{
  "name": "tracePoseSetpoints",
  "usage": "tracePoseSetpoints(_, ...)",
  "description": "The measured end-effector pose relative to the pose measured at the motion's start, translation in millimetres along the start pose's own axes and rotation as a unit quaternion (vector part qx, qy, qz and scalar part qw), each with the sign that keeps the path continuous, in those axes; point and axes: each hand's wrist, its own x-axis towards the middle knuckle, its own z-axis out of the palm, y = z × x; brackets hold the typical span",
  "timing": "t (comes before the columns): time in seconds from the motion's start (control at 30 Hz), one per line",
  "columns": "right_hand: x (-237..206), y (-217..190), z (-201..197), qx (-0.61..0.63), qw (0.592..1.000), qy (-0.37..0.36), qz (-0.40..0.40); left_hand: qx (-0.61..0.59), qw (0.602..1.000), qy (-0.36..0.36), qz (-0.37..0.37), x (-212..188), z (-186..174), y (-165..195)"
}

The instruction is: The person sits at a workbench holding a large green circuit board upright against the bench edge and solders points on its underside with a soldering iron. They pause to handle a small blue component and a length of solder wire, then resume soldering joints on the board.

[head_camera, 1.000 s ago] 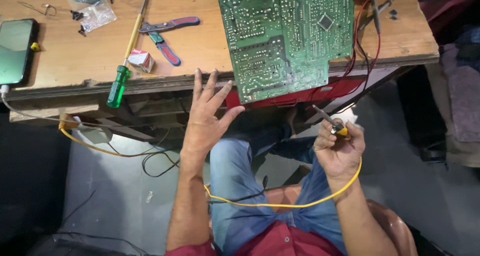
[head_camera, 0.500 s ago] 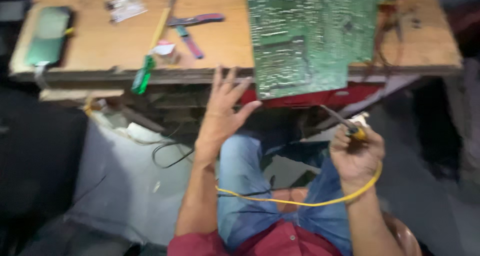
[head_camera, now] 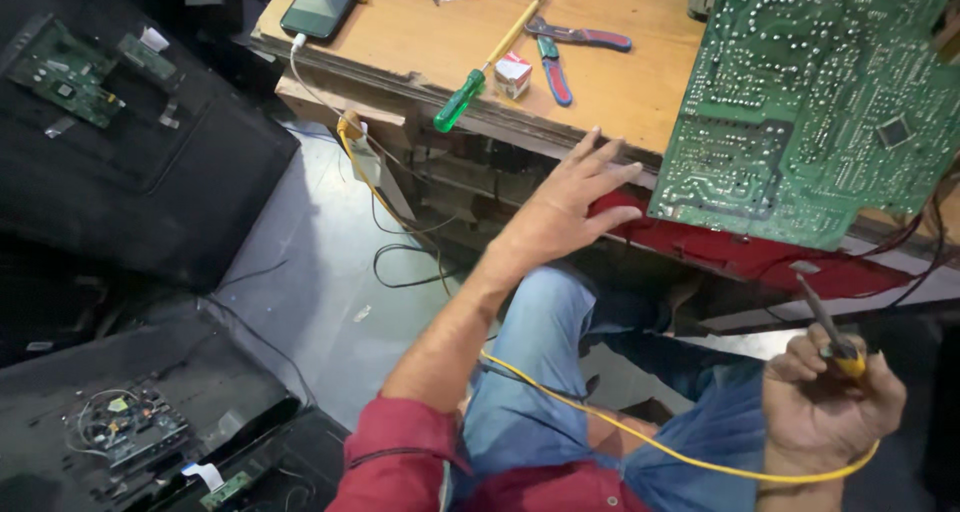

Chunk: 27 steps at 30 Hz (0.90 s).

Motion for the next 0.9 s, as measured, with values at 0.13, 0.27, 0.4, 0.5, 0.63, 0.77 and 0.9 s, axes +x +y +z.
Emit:
tracePoseSetpoints(0.13,-13,-14,-10,0.019,1.0,0.006,-0.004,0.024,0.999,0.027,0.02,-5,-31,5)
tracePoseSetpoints(0.27,-19,-27,-24,-0.021,0.998,0.045,-0.037,0.143,0.984,0.102,0.02,-2,-65,2)
tracePoseSetpoints(0.4,-23,-39,-32,-0.033,0.991,0.109,-0.062,0.275,0.948,0.157,-0.038,21,-87,-21)
tracePoseSetpoints(0.5,-27,-45,-28,0.058,0.995,0.067,-0.049,0.337,0.933,0.125,-0.03,42,-88,-43)
tracePoseSetpoints(0.63,-36,-51,-16,0.08,0.995,0.0,-0.062,0.373,0.926,0.058,-0.02,48,-88,-64)
tracePoseSetpoints(0.77,-40,-68,-2,0.088,0.976,0.11,-0.166,0.407,0.913,-0.01,-0.029,43,-89,-68)
tracePoseSetpoints(0.9,-42,-85,5,0.076,0.95,0.178,-0.243,0.399,0.916,-0.011,-0.037,43,-89,-64)
